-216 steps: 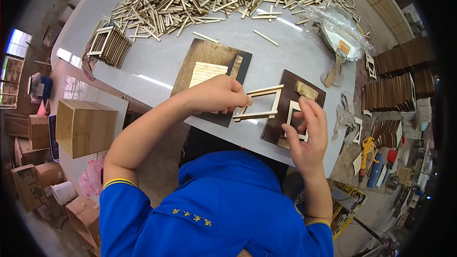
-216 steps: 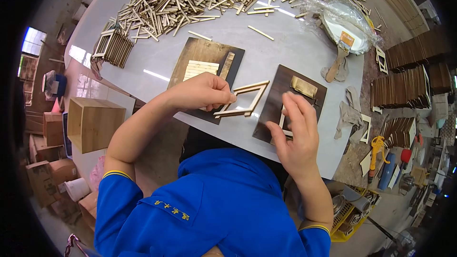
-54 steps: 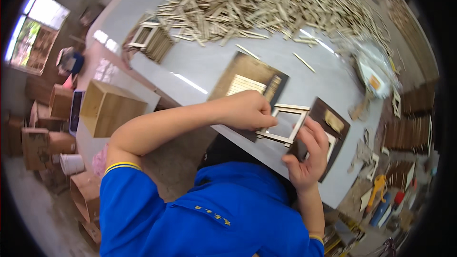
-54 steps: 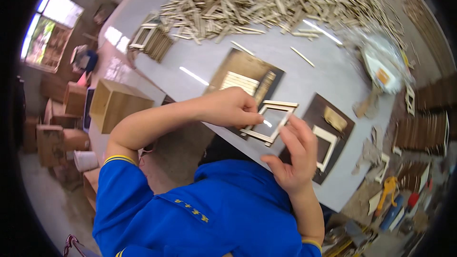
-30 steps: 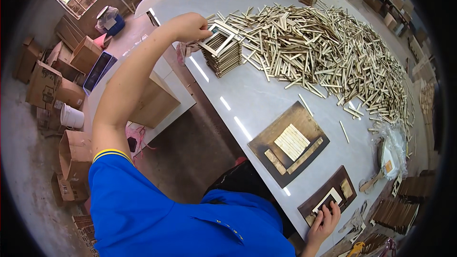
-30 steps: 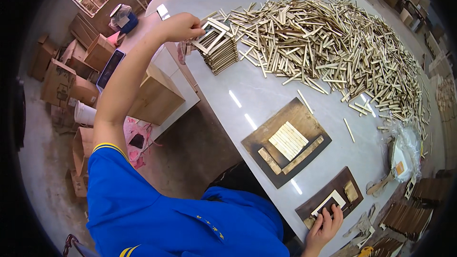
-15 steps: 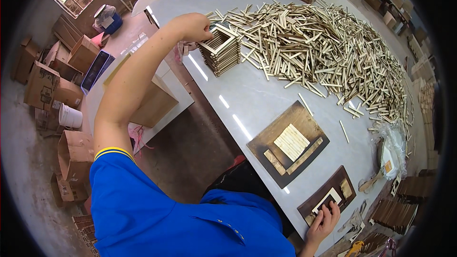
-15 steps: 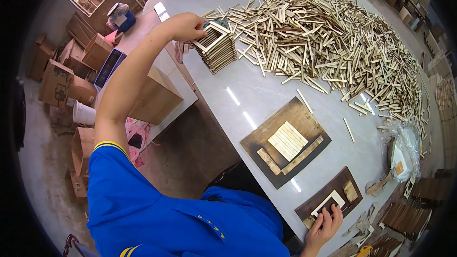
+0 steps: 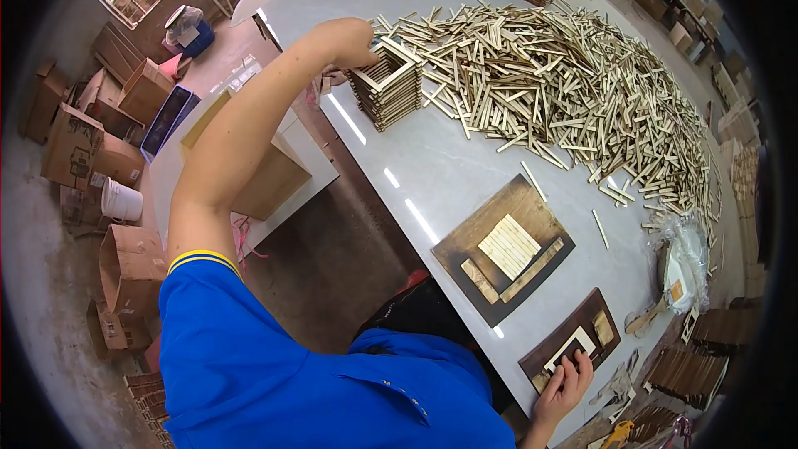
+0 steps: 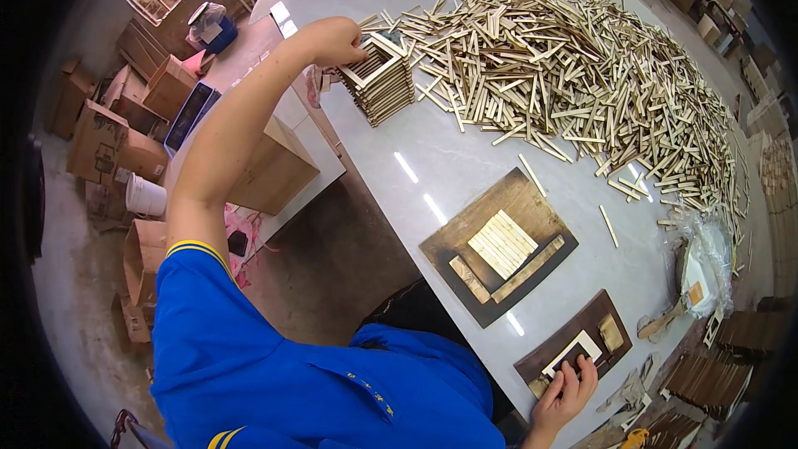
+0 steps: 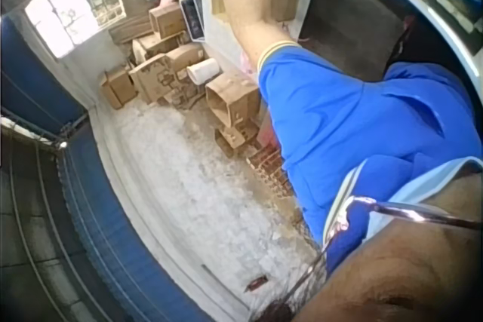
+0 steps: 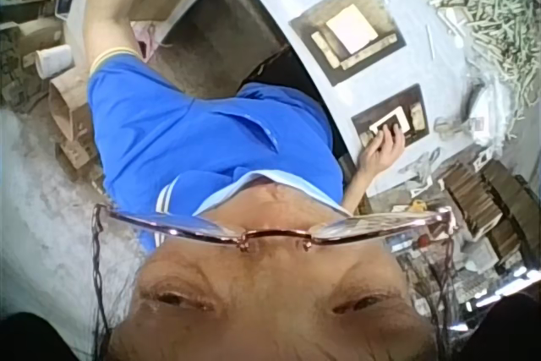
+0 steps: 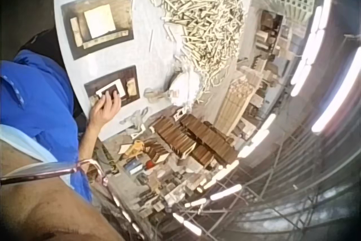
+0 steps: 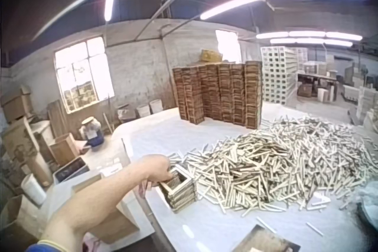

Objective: The recorder is assembling small wooden frames by placing thin wooden sticks into a metal jig and securing them.

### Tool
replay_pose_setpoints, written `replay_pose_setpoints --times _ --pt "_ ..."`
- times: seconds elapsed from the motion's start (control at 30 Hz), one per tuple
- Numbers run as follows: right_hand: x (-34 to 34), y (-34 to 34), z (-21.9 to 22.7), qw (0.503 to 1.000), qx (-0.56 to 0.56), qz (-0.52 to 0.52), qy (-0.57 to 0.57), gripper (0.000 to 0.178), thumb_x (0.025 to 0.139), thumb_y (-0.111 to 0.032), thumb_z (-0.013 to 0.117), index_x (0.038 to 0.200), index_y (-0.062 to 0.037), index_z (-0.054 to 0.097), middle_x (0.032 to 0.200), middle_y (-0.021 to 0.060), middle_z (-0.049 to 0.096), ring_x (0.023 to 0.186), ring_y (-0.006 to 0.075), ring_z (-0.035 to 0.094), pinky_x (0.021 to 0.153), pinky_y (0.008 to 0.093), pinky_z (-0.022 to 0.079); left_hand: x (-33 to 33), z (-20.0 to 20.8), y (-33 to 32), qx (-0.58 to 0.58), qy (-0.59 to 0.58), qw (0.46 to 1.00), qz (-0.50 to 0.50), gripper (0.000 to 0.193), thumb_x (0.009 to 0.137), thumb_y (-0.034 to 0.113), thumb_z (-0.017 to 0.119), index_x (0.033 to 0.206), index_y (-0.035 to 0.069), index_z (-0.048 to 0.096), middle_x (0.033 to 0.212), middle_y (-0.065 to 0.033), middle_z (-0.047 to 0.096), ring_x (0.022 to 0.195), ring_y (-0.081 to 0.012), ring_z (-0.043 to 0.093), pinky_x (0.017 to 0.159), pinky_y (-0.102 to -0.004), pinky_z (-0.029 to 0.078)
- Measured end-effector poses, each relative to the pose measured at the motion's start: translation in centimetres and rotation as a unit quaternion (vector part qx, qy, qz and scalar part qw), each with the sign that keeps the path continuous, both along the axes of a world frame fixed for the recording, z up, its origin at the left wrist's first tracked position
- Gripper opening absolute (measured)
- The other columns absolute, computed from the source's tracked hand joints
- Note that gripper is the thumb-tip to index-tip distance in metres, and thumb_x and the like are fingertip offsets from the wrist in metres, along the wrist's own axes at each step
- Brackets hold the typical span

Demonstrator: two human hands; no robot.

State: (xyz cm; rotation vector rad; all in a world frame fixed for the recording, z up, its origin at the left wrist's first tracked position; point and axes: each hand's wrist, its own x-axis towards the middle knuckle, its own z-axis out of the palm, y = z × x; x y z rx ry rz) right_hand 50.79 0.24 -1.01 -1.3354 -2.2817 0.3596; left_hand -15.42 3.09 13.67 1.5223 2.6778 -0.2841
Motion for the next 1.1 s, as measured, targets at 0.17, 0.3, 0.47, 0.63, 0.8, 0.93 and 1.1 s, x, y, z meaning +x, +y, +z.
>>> replay_pose_setpoints --times 0.17,0.3,0.47,0.63,0.8,0.93,1.1 --pt "-0.1 0.0 -0.1 1.0 0.004 -0.001 0.004 0.013 0.098 -0.004 0.062 0.107 -0.0022 0.071 0.134 0.0143 0.064 0.131 0.0368 0.055 0.112 0.0482 0.044 0.1 0.0 0.5 -0.002 0.001 1.0 -0.003 0.032 0.087 0.033 0.068 0.08 0.002 0.073 0.075 -0.0108 0.07 0.067 -0.0306 0.061 0.07 -0.0405 0.054" --pt "-0.2 -0.1 0.0 1.0 0.004 -0.007 0.004 0.013 0.098 -0.004 0.062 0.106 -0.002 0.071 0.134 0.0143 0.064 0.13 0.0366 0.055 0.112 0.0478 0.044 -0.4 -0.7 0.5 -0.018 0.004 1.0 -0.015 0.032 0.087 0.034 0.068 0.08 0.003 0.072 0.076 -0.0105 0.07 0.067 -0.0307 0.061 0.07 -0.0402 0.054" --pt "0.0 0.0 -0.1 1.0 0.001 -0.005 0.005 0.013 0.098 -0.004 0.062 0.106 -0.0018 0.071 0.133 0.0142 0.064 0.13 0.0363 0.055 0.112 0.0473 0.044 -0.3 -0.6 0.5 -0.009 -0.005 1.0 -0.016 0.032 0.088 0.035 0.068 0.081 0.004 0.071 0.078 -0.0106 0.071 0.069 -0.0308 0.062 0.071 -0.0404 0.054" --pt "-0.1 0.0 -0.1 1.0 0.001 -0.005 0.004 0.014 0.098 -0.004 0.062 0.107 -0.001 0.071 0.133 0.0148 0.064 0.13 0.0356 0.055 0.112 0.0465 0.044 -0.5 -0.7 0.3 -0.011 -0.005 1.0 -0.021 0.032 0.089 0.036 0.069 0.082 0.004 0.071 0.081 -0.0106 0.072 0.071 -0.0307 0.063 0.073 -0.0413 0.054" --pt "0.1 0.0 -0.3 1.0 -0.001 0.001 0.006 0.016 0.1 -0.005 0.059 0.11 0.0002 0.07 0.136 0.0157 0.062 0.13 0.034 0.055 0.112 0.0437 0.043 -0.8 -0.8 0.1 -0.002 -0.012 1.0 -0.028 0.033 0.09 0.037 0.07 0.083 0.004 0.071 0.082 -0.0106 0.073 0.073 -0.0311 0.064 0.074 -0.0422 0.054" --pt "0.3 0.0 -0.5 1.0 0.002 0.001 0.003 0.016 0.101 -0.005 0.059 0.111 0.0005 0.07 0.136 0.016 0.062 0.13 0.0337 0.055 0.111 0.0428 0.044 -1.0 -1.1 -0.2 0.019 -0.02 0.999 -0.035 0.033 0.09 0.036 0.07 0.082 0.005 0.071 0.082 -0.0105 0.073 0.073 -0.0313 0.064 0.074 -0.0421 0.054" --pt "0.4 0.1 -0.8 1.0 -0.004 -0.004 0.009 0.017 0.098 -0.003 0.06 0.111 0.0008 0.07 0.135 0.0166 0.061 0.129 0.0343 0.055 0.111 0.0441 0.044 -1.0 -0.6 -0.8 0.041 -0.028 0.998 -0.045 0.034 0.09 0.036 0.069 0.082 0.003 0.072 0.083 -0.0111 0.073 0.074 -0.0316 0.065 0.074 -0.0417 0.055"
